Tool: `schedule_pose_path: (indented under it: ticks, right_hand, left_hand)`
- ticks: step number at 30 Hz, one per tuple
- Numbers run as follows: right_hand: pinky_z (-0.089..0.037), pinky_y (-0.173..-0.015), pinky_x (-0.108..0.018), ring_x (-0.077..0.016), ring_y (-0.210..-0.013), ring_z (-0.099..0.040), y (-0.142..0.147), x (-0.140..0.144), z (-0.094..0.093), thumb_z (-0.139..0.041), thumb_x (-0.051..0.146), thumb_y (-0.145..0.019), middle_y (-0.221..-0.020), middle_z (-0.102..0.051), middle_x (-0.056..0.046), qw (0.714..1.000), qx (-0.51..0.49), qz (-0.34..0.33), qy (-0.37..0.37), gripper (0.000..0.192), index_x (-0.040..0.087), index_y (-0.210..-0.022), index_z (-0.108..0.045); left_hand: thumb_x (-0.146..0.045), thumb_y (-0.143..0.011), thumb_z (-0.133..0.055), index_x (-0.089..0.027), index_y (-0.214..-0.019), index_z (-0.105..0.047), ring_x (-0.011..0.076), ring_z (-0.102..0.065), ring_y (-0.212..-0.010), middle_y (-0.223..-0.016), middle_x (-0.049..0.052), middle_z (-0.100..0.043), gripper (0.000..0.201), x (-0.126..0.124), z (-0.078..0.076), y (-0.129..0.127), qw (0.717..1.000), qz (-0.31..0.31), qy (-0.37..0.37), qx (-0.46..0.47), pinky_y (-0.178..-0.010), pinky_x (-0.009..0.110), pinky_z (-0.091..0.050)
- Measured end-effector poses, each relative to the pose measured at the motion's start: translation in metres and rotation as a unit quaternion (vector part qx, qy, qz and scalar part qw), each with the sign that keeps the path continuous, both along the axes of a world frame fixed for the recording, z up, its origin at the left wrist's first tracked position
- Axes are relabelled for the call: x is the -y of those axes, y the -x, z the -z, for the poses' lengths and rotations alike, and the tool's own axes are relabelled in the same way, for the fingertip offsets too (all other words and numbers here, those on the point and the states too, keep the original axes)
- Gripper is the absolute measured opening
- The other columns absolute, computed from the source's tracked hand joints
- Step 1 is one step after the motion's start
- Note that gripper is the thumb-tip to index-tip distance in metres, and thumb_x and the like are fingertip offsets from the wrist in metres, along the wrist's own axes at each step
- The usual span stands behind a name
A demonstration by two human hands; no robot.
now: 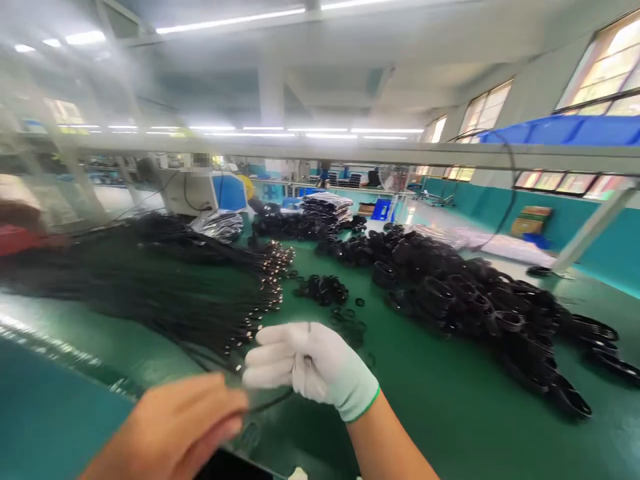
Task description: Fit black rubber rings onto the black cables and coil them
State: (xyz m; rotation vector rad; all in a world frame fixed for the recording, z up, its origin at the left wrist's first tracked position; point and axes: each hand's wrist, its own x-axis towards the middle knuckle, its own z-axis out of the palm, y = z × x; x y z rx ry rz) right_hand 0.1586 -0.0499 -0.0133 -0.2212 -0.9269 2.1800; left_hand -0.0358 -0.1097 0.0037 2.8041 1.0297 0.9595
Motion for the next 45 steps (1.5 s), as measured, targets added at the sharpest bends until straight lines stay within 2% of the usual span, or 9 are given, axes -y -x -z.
schedule_pose_path:
  ticks: [7, 16, 21, 25, 29, 32, 37, 41, 45]
  right_hand:
    - [-0.042, -0.087, -0.056, -0.0304, -0.087, -0.067, 0.021, 0.026, 0.013, -0.066, 0.037, -0.077, -0.093, -0.068, -0.019, 0.988, 0.049, -0.144, 0.001, 0.045, 0.007, -0.110, -0.058]
    - [-0.046, -0.083, -0.049, -0.0127, -0.062, -0.059, 0.008, 0.020, -0.010, -0.068, 0.038, -0.077, -0.071, -0.058, 0.002, 0.998, -0.048, 0.036, 0.017, 0.031, 0.017, -0.097, -0.057]
    - [-0.044, -0.089, -0.046, -0.0157, -0.075, -0.061, -0.003, 0.005, -0.002, -0.064, 0.037, -0.080, -0.088, -0.064, -0.004, 0.982, 0.003, 0.188, 0.003, 0.030, 0.018, -0.103, -0.057]
    - [-0.045, -0.085, -0.043, -0.0195, -0.079, -0.063, 0.011, 0.016, 0.017, -0.071, 0.035, -0.075, -0.090, -0.065, -0.012, 0.999, 0.030, 0.015, -0.010, 0.044, 0.010, -0.108, -0.057]
    - [-0.046, -0.079, -0.045, -0.0210, -0.076, -0.064, 0.026, 0.033, 0.018, -0.071, 0.035, -0.073, -0.085, -0.065, -0.012, 0.991, -0.001, -0.132, -0.001, 0.046, 0.008, -0.108, -0.056]
    - [-0.045, -0.077, -0.042, -0.0173, -0.070, -0.061, 0.032, 0.039, 0.008, -0.070, 0.033, -0.073, -0.083, -0.060, -0.006, 0.992, -0.029, -0.119, 0.015, 0.042, 0.011, -0.104, -0.054]
    - [-0.038, -0.063, -0.027, -0.0066, -0.056, -0.038, 0.023, 0.031, -0.011, -0.071, 0.027, -0.074, -0.064, -0.033, 0.006, 0.992, -0.114, -0.024, 0.044, 0.029, 0.016, -0.075, -0.044]
    - [-0.038, -0.064, -0.029, -0.0086, -0.059, -0.039, 0.009, 0.019, -0.012, -0.068, 0.026, -0.077, -0.068, -0.037, 0.005, 0.993, -0.087, 0.078, 0.021, 0.026, 0.017, -0.076, -0.044]
    - [-0.042, -0.072, -0.033, -0.0127, -0.067, -0.051, 0.009, 0.017, 0.001, -0.069, 0.028, -0.077, -0.075, -0.054, 0.000, 0.992, 0.009, 0.123, 0.021, 0.023, 0.015, -0.087, -0.053]
  left_hand:
    - [-0.023, -0.081, -0.060, -0.021, -0.074, -0.067, 0.0110, -0.054, -0.066, -0.073, -0.003, -0.061, 0.010, -0.052, -0.058, 0.002, 0.983, -0.043, 0.177, -0.002, -0.060, 0.021, -0.038]
    - [-0.040, -0.092, -0.034, -0.014, -0.079, -0.061, 0.0088, -0.039, -0.044, -0.052, -0.003, -0.047, 0.039, -0.043, 0.060, -0.015, 0.858, -0.018, 0.468, 0.213, -0.042, 0.020, -0.030]
    - [-0.028, -0.089, -0.042, -0.021, -0.087, -0.063, 0.0127, -0.059, -0.061, -0.074, 0.002, -0.065, 0.022, 0.006, 0.082, -0.009, 0.970, -0.020, 0.239, 0.045, -0.054, 0.019, -0.042]
    - [-0.025, -0.087, -0.047, -0.020, -0.074, -0.063, 0.0123, -0.056, -0.058, -0.068, 0.002, -0.061, 0.022, -0.002, 0.004, -0.001, 0.991, -0.014, 0.131, -0.024, -0.052, 0.020, -0.041]
    - [-0.022, -0.078, -0.062, -0.019, -0.073, -0.067, 0.0114, -0.056, -0.064, -0.071, -0.001, -0.062, 0.007, -0.039, -0.052, 0.001, 0.971, -0.006, 0.234, 0.050, -0.058, 0.019, -0.042]
    - [-0.020, -0.078, -0.058, -0.016, -0.071, -0.067, 0.0128, -0.056, -0.065, -0.070, 0.001, -0.063, 0.013, -0.055, -0.035, -0.005, 0.921, 0.029, 0.357, 0.154, -0.058, 0.021, -0.043]
    - [-0.036, -0.088, -0.041, -0.016, -0.071, -0.060, 0.0098, -0.044, -0.047, -0.052, -0.002, -0.050, 0.032, -0.043, 0.050, -0.012, 0.846, -0.028, 0.464, 0.260, -0.046, 0.021, -0.038]
    - [-0.034, -0.092, -0.034, -0.019, -0.082, -0.060, 0.0136, -0.057, -0.061, -0.068, 0.002, -0.060, 0.032, -0.009, 0.080, -0.009, 0.926, -0.104, 0.346, 0.107, -0.055, 0.021, -0.042]
    - [-0.024, -0.091, -0.035, -0.019, -0.080, -0.061, 0.0139, -0.058, -0.060, -0.072, 0.003, -0.062, 0.029, 0.005, 0.046, -0.009, 0.982, -0.080, 0.165, -0.048, -0.054, 0.022, -0.039]
